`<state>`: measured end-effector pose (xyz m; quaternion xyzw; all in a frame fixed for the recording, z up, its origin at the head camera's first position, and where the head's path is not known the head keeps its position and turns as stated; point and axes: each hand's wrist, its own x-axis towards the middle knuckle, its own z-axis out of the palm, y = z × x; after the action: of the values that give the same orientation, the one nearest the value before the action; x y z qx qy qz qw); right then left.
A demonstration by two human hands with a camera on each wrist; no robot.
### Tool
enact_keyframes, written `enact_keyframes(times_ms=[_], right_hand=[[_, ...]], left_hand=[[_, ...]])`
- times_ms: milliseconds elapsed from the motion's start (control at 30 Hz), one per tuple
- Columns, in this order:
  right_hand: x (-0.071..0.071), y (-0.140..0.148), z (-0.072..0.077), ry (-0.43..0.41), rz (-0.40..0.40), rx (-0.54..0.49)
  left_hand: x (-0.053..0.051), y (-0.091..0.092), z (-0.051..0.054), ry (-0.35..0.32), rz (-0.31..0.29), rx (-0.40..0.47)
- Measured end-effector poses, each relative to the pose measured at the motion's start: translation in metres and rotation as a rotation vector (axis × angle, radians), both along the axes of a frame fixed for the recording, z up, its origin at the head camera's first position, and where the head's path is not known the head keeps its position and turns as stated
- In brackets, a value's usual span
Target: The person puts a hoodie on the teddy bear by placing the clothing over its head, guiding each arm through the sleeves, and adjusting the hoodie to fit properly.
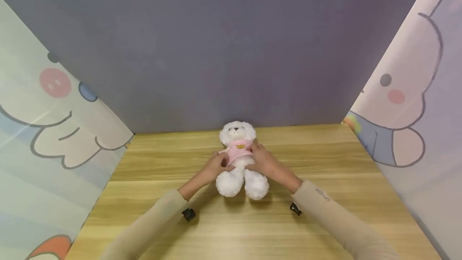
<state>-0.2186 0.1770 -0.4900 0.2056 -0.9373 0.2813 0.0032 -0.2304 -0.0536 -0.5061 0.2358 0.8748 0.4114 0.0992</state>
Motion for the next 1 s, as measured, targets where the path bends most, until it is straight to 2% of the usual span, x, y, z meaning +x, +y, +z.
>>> enact_keyframes(times_ms=[100, 200, 367, 467, 567, 667, 767, 867, 933, 1000], right_hand=[[0.007, 0.001, -0.004, 0.043, -0.013, -0.005], [0.01, 0.0, -0.008, 0.129, 0.005, 0.004], [0.006, 0.002, -0.015, 0.258, 0.093, 0.028], [0.006, 0.008, -0.02, 0.25, 0.114, 0.022], [0.008, 0.013, -0.024, 0.198, 0.116, 0.009], [0.013, 0.015, -0.024, 0.155, 0.128, -0.008], [0.019, 0.018, -0.023, 0.107, 0.148, -0.041], [0.019, 0.029, -0.015, 0.003, 0.193, -0.083], [0.014, 0.042, -0.006, -0.074, 0.198, -0.114], [0.006, 0.054, 0.003, -0.098, 0.149, -0.14]], left_hand=[[0.005, 0.009, 0.003, 0.011, 0.01, -0.054], [0.01, 0.009, 0.002, 0.072, -0.011, -0.112], [0.005, -0.013, -0.002, 0.213, -0.128, -0.163], [0.003, -0.024, -0.008, 0.361, -0.17, -0.253], [0.008, -0.025, -0.014, 0.531, -0.204, -0.401], [0.015, -0.019, -0.016, 0.609, -0.219, -0.483], [0.018, -0.015, -0.01, 0.574, -0.223, -0.499], [0.015, -0.016, 0.01, 0.455, -0.226, -0.435], [0.009, -0.018, 0.027, 0.374, -0.179, -0.329], [0.001, -0.02, 0.037, 0.315, -0.068, -0.205]])
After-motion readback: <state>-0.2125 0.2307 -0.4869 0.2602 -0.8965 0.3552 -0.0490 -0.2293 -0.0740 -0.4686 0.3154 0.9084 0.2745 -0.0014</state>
